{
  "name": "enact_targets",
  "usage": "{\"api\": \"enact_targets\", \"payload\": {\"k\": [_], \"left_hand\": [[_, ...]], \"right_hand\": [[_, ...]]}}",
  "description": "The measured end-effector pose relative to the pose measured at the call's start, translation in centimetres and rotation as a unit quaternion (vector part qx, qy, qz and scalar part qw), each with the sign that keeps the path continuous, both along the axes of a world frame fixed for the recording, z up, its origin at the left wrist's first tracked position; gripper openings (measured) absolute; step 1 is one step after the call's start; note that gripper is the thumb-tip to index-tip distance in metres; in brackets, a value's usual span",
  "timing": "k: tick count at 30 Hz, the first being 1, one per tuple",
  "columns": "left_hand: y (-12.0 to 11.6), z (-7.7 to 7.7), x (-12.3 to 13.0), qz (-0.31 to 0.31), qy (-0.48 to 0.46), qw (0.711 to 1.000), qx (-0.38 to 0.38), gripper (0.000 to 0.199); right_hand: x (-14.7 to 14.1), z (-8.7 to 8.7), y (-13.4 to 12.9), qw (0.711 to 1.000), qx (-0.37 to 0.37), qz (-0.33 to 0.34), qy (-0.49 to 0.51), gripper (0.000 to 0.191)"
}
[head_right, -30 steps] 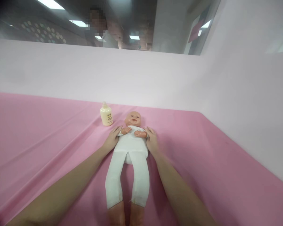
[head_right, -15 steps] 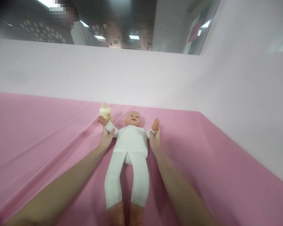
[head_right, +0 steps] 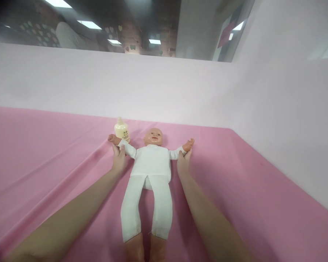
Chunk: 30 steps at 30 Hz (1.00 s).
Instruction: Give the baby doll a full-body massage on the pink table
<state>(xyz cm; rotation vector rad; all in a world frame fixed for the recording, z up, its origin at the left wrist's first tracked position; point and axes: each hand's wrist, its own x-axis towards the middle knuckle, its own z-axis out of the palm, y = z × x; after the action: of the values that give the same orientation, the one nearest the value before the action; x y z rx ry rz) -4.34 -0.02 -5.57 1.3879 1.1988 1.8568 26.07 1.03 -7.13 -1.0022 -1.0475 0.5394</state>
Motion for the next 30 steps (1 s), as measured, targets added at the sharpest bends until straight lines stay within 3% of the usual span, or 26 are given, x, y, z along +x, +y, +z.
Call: {"api": "enact_targets", "payload": {"k": [4, 8, 12, 16, 22, 30], "left_hand": [[-0.7, 0.6, 0.7, -0.026, 0.069, 0.997, -0.021, 0.075], [-0.6, 0.2, 1.0, -0.076, 0.164, 0.983, -0.040, 0.069], [0.1, -0.5, 1.2, -0.107, 0.237, 0.965, -0.028, 0.057], [0.6, -1.3, 1.3, -0.110, 0.296, 0.949, -0.003, 0.045], [0.9, -2.1, 1.1, -0.104, 0.323, 0.941, 0.010, 0.046], [0.9, -1.8, 1.3, -0.098, 0.320, 0.942, 0.010, 0.044]], "right_hand": [[-1.1, 1.6, -1.5, 0.997, 0.011, 0.067, -0.036, 0.069], [-1.9, 2.4, -2.5, 0.988, 0.011, 0.113, -0.106, 0.058], [-2.0, 1.8, -2.2, 0.973, -0.005, 0.107, -0.205, 0.051], [-1.7, 0.6, -1.3, 0.949, 0.006, 0.123, -0.292, 0.058], [-1.5, 0.0, -0.8, 0.938, 0.015, 0.133, -0.320, 0.070], [-1.5, 0.3, -1.2, 0.932, 0.007, 0.145, -0.333, 0.073]]}}
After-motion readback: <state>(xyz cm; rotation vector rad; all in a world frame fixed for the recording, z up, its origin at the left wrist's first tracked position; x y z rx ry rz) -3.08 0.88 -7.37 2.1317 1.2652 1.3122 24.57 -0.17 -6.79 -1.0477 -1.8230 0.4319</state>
